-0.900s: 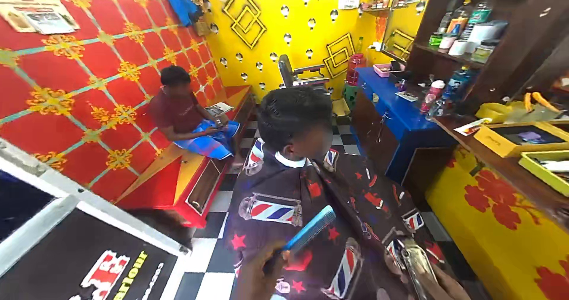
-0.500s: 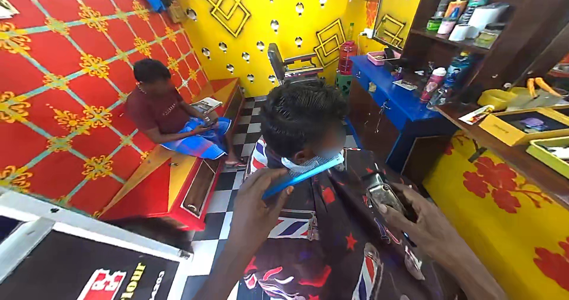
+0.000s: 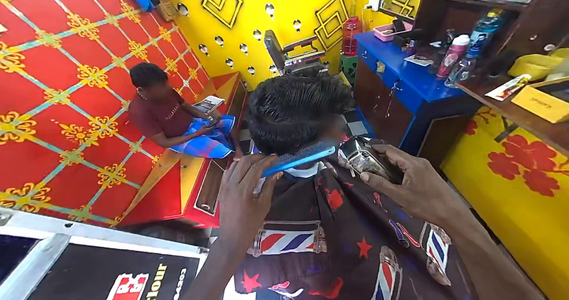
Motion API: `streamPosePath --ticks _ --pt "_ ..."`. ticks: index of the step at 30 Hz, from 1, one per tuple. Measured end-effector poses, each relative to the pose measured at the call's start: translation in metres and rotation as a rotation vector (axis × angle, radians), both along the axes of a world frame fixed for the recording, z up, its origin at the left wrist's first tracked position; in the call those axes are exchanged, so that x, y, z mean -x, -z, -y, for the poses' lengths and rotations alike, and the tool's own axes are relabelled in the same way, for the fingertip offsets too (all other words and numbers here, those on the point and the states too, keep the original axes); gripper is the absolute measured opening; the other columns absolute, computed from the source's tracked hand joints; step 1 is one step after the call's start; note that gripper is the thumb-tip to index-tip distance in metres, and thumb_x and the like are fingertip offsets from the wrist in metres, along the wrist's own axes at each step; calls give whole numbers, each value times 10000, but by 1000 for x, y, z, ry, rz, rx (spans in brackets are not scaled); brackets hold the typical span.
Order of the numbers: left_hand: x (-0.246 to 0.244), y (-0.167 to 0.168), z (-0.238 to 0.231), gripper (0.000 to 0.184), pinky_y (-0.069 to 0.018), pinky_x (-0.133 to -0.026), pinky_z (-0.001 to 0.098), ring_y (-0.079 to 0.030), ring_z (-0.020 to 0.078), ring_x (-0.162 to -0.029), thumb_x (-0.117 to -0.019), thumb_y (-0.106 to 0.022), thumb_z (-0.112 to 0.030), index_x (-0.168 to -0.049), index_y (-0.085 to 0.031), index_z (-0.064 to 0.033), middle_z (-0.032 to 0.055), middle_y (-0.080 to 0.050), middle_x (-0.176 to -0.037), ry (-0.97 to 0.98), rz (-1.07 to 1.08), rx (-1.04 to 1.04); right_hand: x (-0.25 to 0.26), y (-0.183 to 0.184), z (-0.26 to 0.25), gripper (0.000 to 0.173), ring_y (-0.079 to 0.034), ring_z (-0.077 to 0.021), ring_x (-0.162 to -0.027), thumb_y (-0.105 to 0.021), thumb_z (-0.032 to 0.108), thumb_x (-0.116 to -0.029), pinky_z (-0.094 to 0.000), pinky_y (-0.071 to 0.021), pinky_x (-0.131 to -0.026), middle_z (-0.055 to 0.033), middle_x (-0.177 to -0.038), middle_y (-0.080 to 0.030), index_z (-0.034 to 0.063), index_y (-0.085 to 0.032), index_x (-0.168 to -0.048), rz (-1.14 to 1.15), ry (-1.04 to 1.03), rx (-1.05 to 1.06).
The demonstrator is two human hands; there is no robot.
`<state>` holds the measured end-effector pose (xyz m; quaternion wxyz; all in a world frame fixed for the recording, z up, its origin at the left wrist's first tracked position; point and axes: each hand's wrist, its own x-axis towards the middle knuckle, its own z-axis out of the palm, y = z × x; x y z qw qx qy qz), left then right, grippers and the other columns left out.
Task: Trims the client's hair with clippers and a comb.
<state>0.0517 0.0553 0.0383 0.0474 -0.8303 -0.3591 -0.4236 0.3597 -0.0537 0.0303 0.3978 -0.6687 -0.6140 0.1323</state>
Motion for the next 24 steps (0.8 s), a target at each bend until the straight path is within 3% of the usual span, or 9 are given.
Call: streamPosePath --ticks 3,9,14,24 --pt "-3 1 0 283 -521 -903 409 -651 197 -1074 -938 -712 -283 -1188 -758 -156 44 -702 -1164 -13 -11 -73 -1 -3 -4 612 -685 -6 -852 -670 619 -859 -280 -599 -711 116 -1027 -721 251 -639 -1347 0 -13 -10" --pt "-7 -3 2 285 -488 -829 401 -629 226 -999 -941 -724 -268 -1205 -754 -165 81 -679 -1137 -69 -15 -191 -10 -8 -15 602 -677 -6 -760 -667 649 -860 -273 -598 -633 126 -955 -712 258 -652 -1318 16 -64 -2" --pt "-11 -2 4 289 -481 -843 399 -628 227 -999 -948 -724 -270 -1221 -747 -176 91 -680 -1132 -119 -2 -244 -14 -17 -24 584 -670 20 -754 -683 621 -855 -234 -592 -639 138 -948 -714 261 -655 -1314 12 -146 11" --pt "-21 0 3 248 -449 -827 380 -611 223 -942 -944 -735 -239 -1176 -754 -154 102 -675 -1082 -163 45 -362 -17 -32 -37 509 -669 -1 -737 -708 598 -854 -258 -583 -634 129 -882 -711 313 -671 -1274 -20 -214 148"
